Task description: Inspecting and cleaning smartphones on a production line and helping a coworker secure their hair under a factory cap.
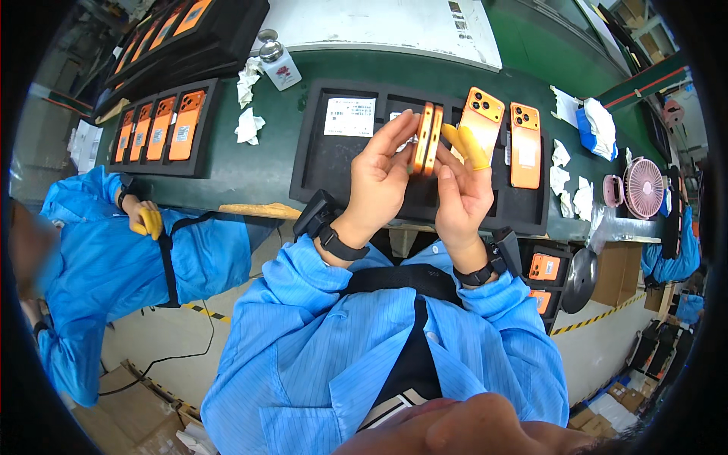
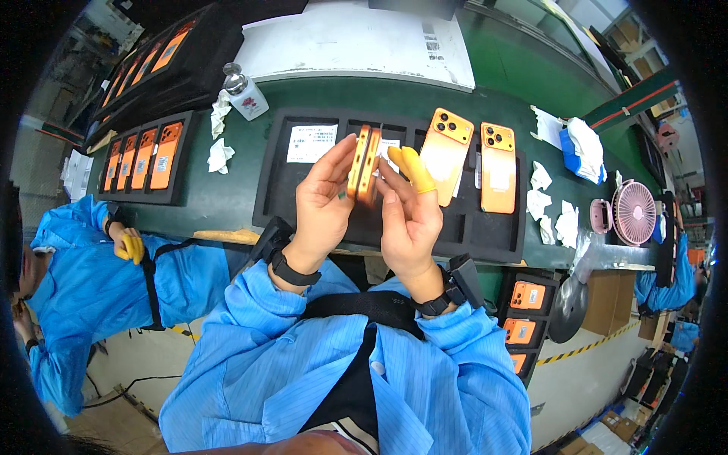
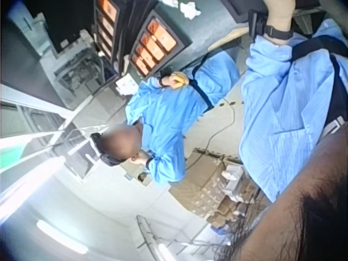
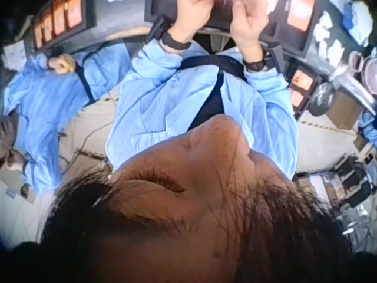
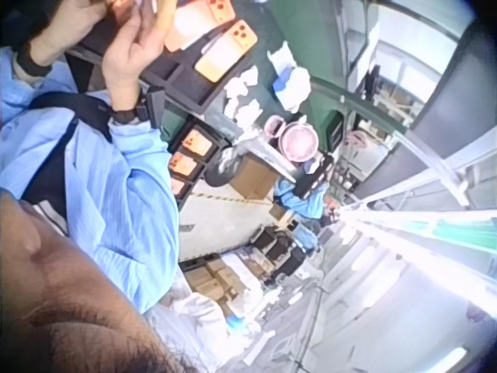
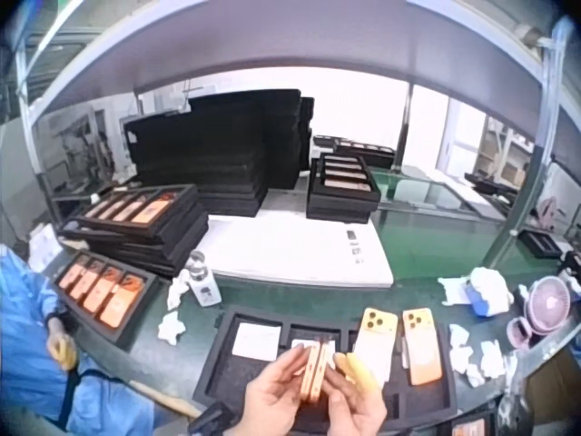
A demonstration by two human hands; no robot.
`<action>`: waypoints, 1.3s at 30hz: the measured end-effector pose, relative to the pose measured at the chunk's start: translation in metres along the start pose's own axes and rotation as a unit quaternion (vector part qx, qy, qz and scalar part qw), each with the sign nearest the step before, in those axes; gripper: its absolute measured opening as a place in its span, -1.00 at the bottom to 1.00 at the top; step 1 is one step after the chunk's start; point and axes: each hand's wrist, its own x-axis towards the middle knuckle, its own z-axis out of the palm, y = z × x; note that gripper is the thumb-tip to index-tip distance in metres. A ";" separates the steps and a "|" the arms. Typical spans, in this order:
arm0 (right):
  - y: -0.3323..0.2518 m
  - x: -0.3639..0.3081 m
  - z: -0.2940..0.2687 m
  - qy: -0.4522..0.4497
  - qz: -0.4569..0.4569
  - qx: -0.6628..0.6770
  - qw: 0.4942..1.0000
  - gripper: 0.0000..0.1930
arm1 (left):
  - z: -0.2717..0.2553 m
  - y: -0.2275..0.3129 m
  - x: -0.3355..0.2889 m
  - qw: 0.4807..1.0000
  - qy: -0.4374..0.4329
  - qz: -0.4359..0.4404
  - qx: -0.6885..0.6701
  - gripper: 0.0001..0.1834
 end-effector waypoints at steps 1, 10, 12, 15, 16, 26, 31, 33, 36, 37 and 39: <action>0.001 0.002 0.000 -0.007 -0.015 0.009 1.000 -0.49 | 0.001 0.001 0.000 1.000 0.008 -0.003 -0.026 -0.33; 0.003 0.006 0.002 0.001 -0.017 -0.049 0.999 -0.50 | 0.003 -0.006 0.008 0.999 0.009 0.022 -0.031 -0.35; 0.002 0.014 0.005 0.004 -0.019 -0.040 0.999 -0.50 | 0.004 -0.005 0.014 0.999 0.026 0.015 -0.025 -0.36; 0.003 0.027 0.008 -0.008 -0.003 -0.066 0.998 -0.54 | 0.002 -0.006 0.026 0.998 0.048 0.031 0.029 -0.46; 0.004 0.030 0.009 -0.008 -0.003 -0.066 0.998 -0.54 | 0.001 -0.006 0.029 0.998 0.049 0.031 0.029 -0.46; 0.009 0.041 0.012 0.003 0.022 -0.075 0.997 -0.61 | 0.002 0.000 0.039 0.998 0.052 0.005 0.039 -0.49; 0.010 0.041 0.012 0.006 0.029 -0.066 0.997 -0.62 | 0.001 -0.001 0.039 0.998 0.056 0.008 0.036 -0.50; 0.009 0.041 0.012 -0.001 0.027 -0.061 0.998 -0.62 | 0.001 0.000 0.039 0.998 0.055 0.003 0.040 -0.50; 0.007 0.040 0.013 -0.002 0.030 -0.052 0.998 -0.61 | 0.001 -0.001 0.038 0.998 0.051 0.006 0.040 -0.49; 0.006 0.039 0.013 -0.003 0.030 -0.052 0.998 -0.61 | 0.001 -0.002 0.038 0.998 0.051 0.007 0.040 -0.49; 0.004 0.038 0.012 -0.003 0.055 -0.042 0.998 -0.61 | 0.001 -0.002 0.037 0.998 0.053 0.007 0.036 -0.50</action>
